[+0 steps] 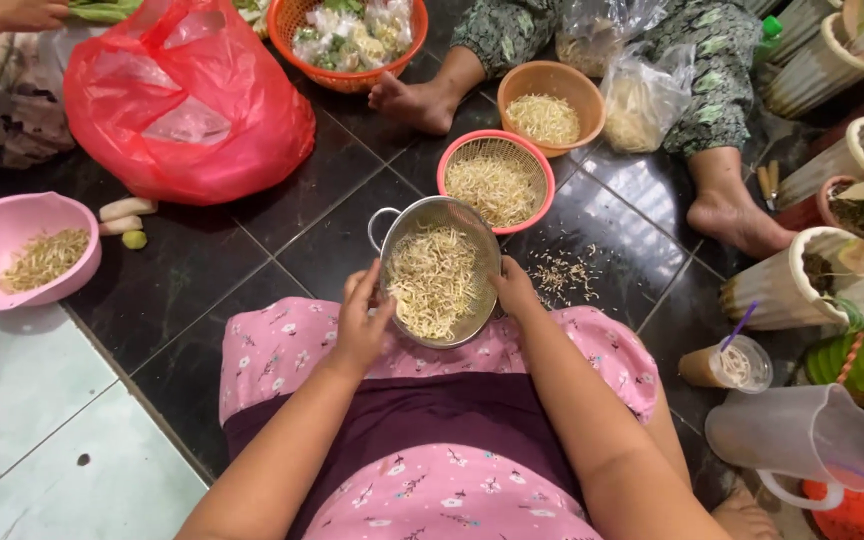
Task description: A person sits on the floor and manually sorts through bean sprouts in a colander, removing unwanted parts.
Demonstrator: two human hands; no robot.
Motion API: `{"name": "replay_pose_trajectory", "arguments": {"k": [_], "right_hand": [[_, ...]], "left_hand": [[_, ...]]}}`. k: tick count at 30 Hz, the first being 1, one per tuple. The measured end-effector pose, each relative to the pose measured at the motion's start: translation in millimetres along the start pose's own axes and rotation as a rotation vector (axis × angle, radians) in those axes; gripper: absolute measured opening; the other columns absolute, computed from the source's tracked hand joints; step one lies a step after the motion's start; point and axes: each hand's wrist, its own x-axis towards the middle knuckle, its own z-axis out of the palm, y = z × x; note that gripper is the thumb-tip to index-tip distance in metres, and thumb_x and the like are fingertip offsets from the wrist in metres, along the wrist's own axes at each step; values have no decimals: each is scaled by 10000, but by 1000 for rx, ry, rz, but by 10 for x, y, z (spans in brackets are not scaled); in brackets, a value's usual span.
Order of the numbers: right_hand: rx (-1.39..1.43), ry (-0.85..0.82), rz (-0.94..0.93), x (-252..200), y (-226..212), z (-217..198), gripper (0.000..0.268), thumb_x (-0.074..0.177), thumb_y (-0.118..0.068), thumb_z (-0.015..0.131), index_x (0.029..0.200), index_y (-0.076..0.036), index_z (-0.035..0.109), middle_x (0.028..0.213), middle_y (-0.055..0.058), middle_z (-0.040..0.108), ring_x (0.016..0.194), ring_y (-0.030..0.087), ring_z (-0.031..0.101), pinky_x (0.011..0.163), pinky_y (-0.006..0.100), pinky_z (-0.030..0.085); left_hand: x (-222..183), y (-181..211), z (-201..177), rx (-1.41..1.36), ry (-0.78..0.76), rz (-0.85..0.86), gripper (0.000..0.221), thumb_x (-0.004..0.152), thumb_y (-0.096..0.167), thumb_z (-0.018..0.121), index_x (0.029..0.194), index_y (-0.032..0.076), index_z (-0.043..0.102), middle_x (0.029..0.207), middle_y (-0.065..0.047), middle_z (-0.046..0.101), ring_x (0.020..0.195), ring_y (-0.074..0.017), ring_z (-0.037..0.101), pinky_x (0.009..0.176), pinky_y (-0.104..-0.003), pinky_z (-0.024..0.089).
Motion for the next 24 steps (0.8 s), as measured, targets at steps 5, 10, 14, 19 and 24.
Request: {"name": "replay_pose_trajectory", "arguments": {"k": [5, 10, 14, 19, 24], "right_hand": [[-27, -29, 66, 220, 390, 97, 443, 963, -232, 632, 1374, -69, 621, 1278, 186, 693, 1268, 368, 610, 1059, 530, 482], [-160, 37, 70, 129, 144, -104, 366, 965, -186, 585, 1292, -34, 646, 1230, 259, 683, 1224, 453, 609, 1019, 575, 487], [-368, 20, 198, 205, 355, -80, 476, 963, -295, 546, 1398, -111, 604, 1295, 174, 679, 1243, 365, 628, 1014, 494, 517], [-593, 103, 234, 154, 41, -29, 474, 1001, -341, 548, 1428, -135, 538, 1370, 133, 587, 1310, 352, 540, 1050, 530, 455], [-814, 334, -522, 79, -8, 287, 594, 778, -233, 782, 1346, -277, 615, 1312, 68, 559, 1305, 329, 518, 914, 475, 501]], "left_hand": [[-110, 246, 141, -5, -106, -79, 711, 932, 293, 661, 1567, 66, 437, 1319, -193, 524, 1029, -272, 561, 900, -407, 505], [-87, -166, 24, -65, -50, -341, 607, 990, 276, 621, 1523, 25, 473, 1228, -180, 560, 1050, -262, 603, 892, -377, 544], [-145, -379, 59, -184, -97, -580, 686, 1011, 432, 627, 1513, -5, 462, 1207, -159, 598, 1006, -224, 598, 902, -372, 544], [83, 174, 83, 7, -267, -788, 828, 984, 619, 598, 1610, 133, 358, 1585, -185, 415, 1434, -318, 448, 1139, -524, 387], [39, 164, 93, -126, -81, -661, 724, 1011, 396, 624, 1569, 0, 388, 1625, -325, 250, 1529, -487, 206, 1249, -569, 183]]}}
